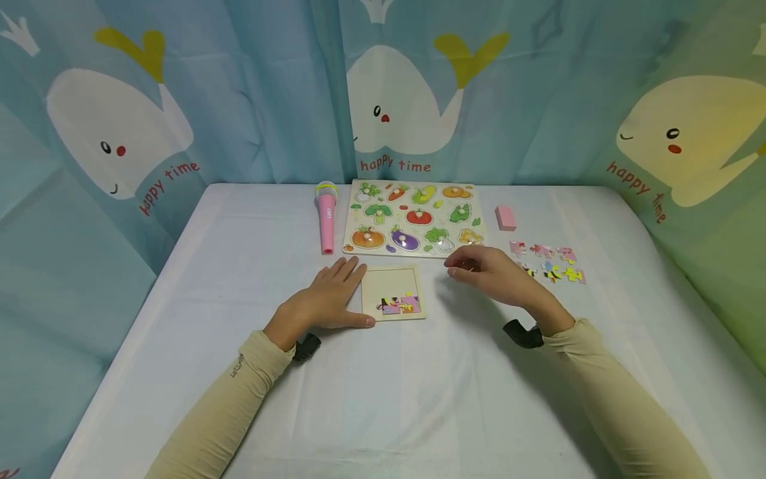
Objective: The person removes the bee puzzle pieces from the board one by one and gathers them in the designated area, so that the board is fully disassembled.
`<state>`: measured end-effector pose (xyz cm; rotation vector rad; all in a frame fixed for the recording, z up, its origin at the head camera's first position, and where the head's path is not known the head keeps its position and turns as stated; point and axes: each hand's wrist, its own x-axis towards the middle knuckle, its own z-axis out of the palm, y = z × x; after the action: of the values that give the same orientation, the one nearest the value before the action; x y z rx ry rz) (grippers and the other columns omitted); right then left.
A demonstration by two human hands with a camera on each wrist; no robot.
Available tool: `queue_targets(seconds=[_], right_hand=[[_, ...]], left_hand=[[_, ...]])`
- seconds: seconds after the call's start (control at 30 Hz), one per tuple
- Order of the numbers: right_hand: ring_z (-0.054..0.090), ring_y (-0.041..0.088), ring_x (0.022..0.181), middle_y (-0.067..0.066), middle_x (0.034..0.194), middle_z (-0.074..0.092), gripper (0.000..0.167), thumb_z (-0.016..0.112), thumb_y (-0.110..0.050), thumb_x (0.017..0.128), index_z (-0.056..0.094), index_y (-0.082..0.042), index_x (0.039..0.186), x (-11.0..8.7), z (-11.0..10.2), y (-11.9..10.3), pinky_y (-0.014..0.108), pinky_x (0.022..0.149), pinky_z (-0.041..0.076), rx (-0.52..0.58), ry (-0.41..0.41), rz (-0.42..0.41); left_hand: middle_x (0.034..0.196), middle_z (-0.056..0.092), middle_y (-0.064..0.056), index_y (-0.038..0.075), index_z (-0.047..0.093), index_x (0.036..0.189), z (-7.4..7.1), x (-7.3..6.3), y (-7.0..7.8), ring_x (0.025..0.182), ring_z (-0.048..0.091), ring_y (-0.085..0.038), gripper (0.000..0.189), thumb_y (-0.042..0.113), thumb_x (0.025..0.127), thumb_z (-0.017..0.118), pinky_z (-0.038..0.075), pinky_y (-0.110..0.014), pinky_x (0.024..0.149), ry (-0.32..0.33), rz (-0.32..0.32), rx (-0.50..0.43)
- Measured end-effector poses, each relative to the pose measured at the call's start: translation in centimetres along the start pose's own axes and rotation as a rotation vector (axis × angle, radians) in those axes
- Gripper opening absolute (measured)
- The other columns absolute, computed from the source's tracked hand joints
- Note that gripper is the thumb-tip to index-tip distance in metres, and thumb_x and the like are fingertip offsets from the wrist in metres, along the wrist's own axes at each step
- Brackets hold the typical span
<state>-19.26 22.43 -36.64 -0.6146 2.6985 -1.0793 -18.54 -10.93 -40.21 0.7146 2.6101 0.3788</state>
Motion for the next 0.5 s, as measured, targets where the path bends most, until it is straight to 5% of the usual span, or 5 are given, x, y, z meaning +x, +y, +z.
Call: queue_targets(seconds=[0.5], right_hand=[[0.062,0.020,0.092,0.002,0.100,0.070,0.016,0.074,-0.006,0.099,0.076,0.001,0.114,2.8,4.4,-2.8,0.036,0.082,0.053,-0.001,-0.118,-0.146]], left_hand=[[0.179,0.003,-0.017,0.006,0.014,0.172,0.1,0.1,-0.3,0.164,-0.004,-0.035,0.113,0.062,0.096,0.073,0.005,-0.055,0.130,0.002,0.001,0.006]])
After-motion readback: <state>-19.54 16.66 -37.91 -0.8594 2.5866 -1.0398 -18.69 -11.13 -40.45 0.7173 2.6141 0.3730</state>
